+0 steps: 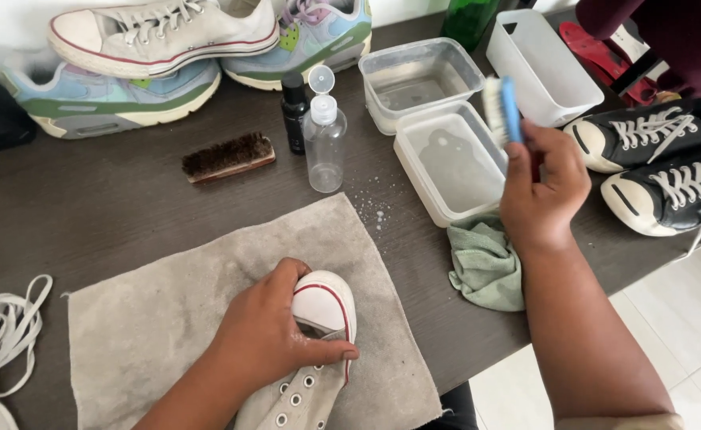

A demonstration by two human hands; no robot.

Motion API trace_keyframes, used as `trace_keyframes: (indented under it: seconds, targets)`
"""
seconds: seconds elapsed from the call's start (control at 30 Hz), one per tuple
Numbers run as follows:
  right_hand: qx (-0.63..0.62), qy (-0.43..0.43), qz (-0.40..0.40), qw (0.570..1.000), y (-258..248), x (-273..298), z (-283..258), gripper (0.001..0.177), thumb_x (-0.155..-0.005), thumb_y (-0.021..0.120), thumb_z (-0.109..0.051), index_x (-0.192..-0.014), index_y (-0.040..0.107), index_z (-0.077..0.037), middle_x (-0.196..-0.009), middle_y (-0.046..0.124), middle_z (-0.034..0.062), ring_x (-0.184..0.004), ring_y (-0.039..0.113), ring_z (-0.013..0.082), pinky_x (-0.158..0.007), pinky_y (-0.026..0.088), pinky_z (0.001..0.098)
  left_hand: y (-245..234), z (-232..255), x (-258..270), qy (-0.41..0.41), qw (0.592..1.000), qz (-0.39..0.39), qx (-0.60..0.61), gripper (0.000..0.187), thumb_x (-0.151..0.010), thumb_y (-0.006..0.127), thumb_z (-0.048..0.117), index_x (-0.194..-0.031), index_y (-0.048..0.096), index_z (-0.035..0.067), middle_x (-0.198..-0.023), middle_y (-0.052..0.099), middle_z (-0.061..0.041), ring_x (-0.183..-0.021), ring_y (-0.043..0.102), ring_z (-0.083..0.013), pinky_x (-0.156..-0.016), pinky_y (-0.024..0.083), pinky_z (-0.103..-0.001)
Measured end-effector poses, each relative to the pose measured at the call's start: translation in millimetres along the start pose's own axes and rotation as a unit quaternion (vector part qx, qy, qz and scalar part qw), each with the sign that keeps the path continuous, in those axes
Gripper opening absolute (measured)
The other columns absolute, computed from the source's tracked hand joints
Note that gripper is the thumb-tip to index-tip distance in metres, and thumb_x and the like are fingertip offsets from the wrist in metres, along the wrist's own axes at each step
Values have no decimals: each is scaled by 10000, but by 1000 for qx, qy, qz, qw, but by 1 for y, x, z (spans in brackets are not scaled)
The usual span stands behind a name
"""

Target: The person scrubs the toe cap of a white canvas sneaker with a small blue brush, repeatedly dipping the brush into a water container and wiping the area with a cloth. The shoe is held steady on a towel while the person works on the rubber toe cap.

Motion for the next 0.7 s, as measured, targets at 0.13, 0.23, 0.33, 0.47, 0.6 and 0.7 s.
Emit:
trace_keyframes:
  seconds: [0.13,0.23,0.33,0.47,0.6,0.7]
  targets:
    - [-25,51,11,998,-2,7,9,338,-1177,567,-36,-1463,564,144,-1344,666,329,-1161,696,397,-974,587,456,-2,3,-1,8,1000,7,-14,1034,-449,956,787,-1221,507,266,-1152,752,11,-1062,719,-265,-838,530,-438]
    - [-36,-18,30,999,-9,-10,-31,327,-1211,485,-62,-1373,567,211,-1137,537,296,-886,544,351,-787,474,463,-7,5,5,39,998,39,10,1008,-439,922,780,-1188,512,245,-1122,758,-7,-1085,713,-281,-858,520,-436]
    - [-74,-107,-17,991,-8,-25,-72,298,-1215,444,-41,-1350,499,219,-1224,540,345,-1070,546,454,-964,458,526,-13,12,10,38,998,14,41,1007,-450,884,761,-1219,510,230,-1131,746,17,-1060,700,-230,-829,511,-401]
    - [-146,-107,-159,971,10,-30,-117,249,-1157,456,-28,-1282,559,161,-1190,612,312,-1040,600,422,-907,495,476,-14,13,11,34,998,4,56,999,-447,869,749,-1217,507,225,-1080,736,30,-980,693,-200,-792,507,-386]
    - [-285,-96,-267,915,38,-18,-161,346,-1092,487,-236,-1262,568,54,-1147,656,229,-990,667,343,-894,564,432,-13,10,10,52,997,17,61,1084,-443,850,773,-1291,498,197,-1142,746,1,-1059,706,-240,-834,517,-411]
    - [-341,6,-296,892,70,-12,-174,310,-932,609,-182,-1097,733,48,-847,652,151,-585,535,271,-520,473,381,-21,16,20,123,984,55,117,1027,-514,939,680,-1257,546,90,-1162,748,-194,-1185,717,-431,-1031,563,-523]
Point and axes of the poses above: each hand's wrist, its own x-axis away from the middle knuckle, its own y-axis out of the palm, z = x × y, the point moved 8 cm from there along -x, towards the middle knuckle
